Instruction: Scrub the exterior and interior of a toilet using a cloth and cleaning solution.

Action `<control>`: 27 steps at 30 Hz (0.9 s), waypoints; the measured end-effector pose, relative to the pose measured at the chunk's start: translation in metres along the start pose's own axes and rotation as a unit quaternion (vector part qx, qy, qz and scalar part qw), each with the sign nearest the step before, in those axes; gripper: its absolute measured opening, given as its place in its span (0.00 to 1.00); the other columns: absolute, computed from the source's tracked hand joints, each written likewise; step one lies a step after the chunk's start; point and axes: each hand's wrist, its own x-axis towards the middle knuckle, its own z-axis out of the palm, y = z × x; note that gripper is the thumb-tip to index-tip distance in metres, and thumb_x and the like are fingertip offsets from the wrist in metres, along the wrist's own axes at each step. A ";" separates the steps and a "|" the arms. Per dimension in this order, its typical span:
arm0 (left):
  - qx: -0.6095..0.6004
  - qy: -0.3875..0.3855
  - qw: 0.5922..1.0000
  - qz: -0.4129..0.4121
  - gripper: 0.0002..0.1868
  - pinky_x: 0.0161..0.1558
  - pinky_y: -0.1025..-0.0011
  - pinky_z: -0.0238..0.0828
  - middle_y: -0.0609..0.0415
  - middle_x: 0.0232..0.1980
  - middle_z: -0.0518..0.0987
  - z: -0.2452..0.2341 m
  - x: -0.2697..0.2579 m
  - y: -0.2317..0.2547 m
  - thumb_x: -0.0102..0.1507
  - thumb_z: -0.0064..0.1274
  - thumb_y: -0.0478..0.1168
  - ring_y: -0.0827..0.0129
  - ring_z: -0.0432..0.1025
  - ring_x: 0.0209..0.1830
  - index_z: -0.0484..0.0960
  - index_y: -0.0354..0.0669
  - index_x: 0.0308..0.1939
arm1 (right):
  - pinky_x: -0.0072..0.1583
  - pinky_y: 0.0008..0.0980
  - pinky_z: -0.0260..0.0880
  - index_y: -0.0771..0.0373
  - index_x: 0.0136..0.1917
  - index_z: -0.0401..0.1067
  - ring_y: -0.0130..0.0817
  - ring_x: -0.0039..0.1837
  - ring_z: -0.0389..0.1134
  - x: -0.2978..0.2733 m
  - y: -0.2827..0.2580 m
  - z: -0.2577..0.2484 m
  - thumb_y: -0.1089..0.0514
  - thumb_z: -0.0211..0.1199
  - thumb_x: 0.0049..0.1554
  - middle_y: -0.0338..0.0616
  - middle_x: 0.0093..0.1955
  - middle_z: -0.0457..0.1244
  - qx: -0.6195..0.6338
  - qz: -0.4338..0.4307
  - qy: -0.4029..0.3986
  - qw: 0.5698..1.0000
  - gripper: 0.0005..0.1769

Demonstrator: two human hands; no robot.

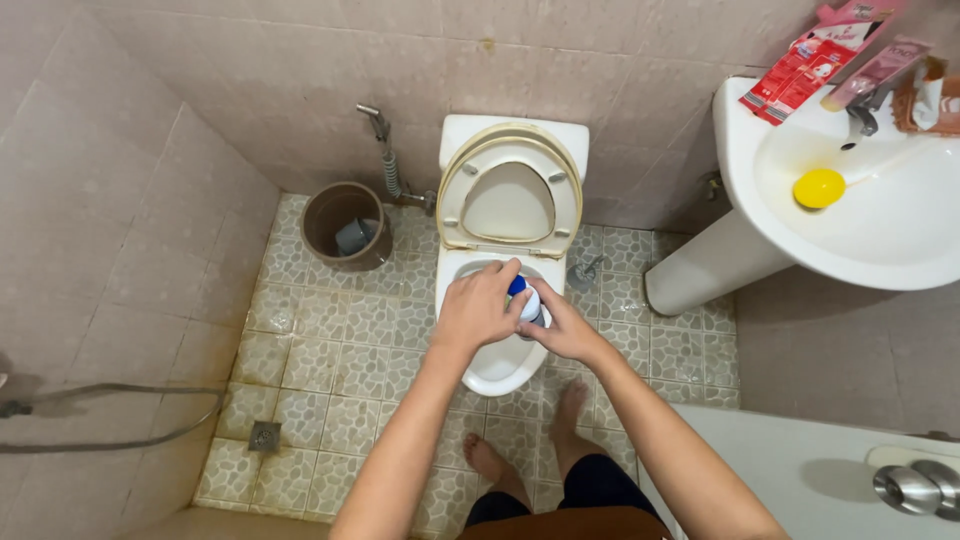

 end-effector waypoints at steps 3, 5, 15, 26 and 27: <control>0.049 -0.033 0.998 0.007 0.18 0.44 0.47 0.71 0.41 0.39 0.80 0.010 -0.009 -0.014 0.66 0.49 0.53 0.41 0.76 0.41 0.75 0.43 0.48 | 0.70 0.39 0.64 0.64 0.75 0.59 0.38 0.71 0.63 -0.006 0.000 0.010 0.63 0.72 0.52 0.50 0.69 0.62 -0.009 -0.086 0.004 0.996 0.40; 0.049 -0.032 0.998 -0.015 0.19 0.45 0.47 0.71 0.39 0.38 0.81 0.010 -0.014 -0.013 0.67 0.47 0.54 0.40 0.76 0.42 0.76 0.42 0.47 | 0.69 0.38 0.65 0.64 0.74 0.60 0.38 0.70 0.64 -0.007 0.010 0.018 0.63 0.72 0.52 0.50 0.68 0.63 -0.020 -0.078 0.010 0.997 0.39; -0.033 0.090 0.960 -0.263 0.30 0.47 0.49 0.74 0.36 0.39 0.83 0.020 -0.051 0.010 0.63 0.51 0.64 0.40 0.78 0.44 0.83 0.38 0.39 | 0.70 0.42 0.60 0.68 0.75 0.56 0.51 0.73 0.60 -0.010 0.025 0.028 0.63 0.74 0.48 0.60 0.71 0.59 -0.129 -0.156 0.011 0.979 0.46; -0.026 0.301 0.874 -0.381 0.26 0.48 0.48 0.70 0.48 0.56 0.79 0.018 -0.188 0.086 0.61 0.56 0.53 0.48 0.76 0.52 0.74 0.51 0.62 | 0.58 0.38 0.73 0.61 0.72 0.59 0.38 0.59 0.71 -0.048 -0.044 0.075 0.64 0.68 0.49 0.49 0.58 0.67 -0.046 -0.110 -0.244 0.962 0.39; -0.025 0.319 0.867 -0.383 0.24 0.48 0.49 0.70 0.50 0.59 0.77 0.019 -0.203 0.095 0.63 0.55 0.50 0.49 0.76 0.52 0.74 0.54 0.62 | 0.54 0.38 0.76 0.60 0.72 0.59 0.37 0.57 0.71 -0.055 -0.048 0.084 0.64 0.67 0.49 0.49 0.58 0.66 -0.045 -0.076 -0.269 0.959 0.39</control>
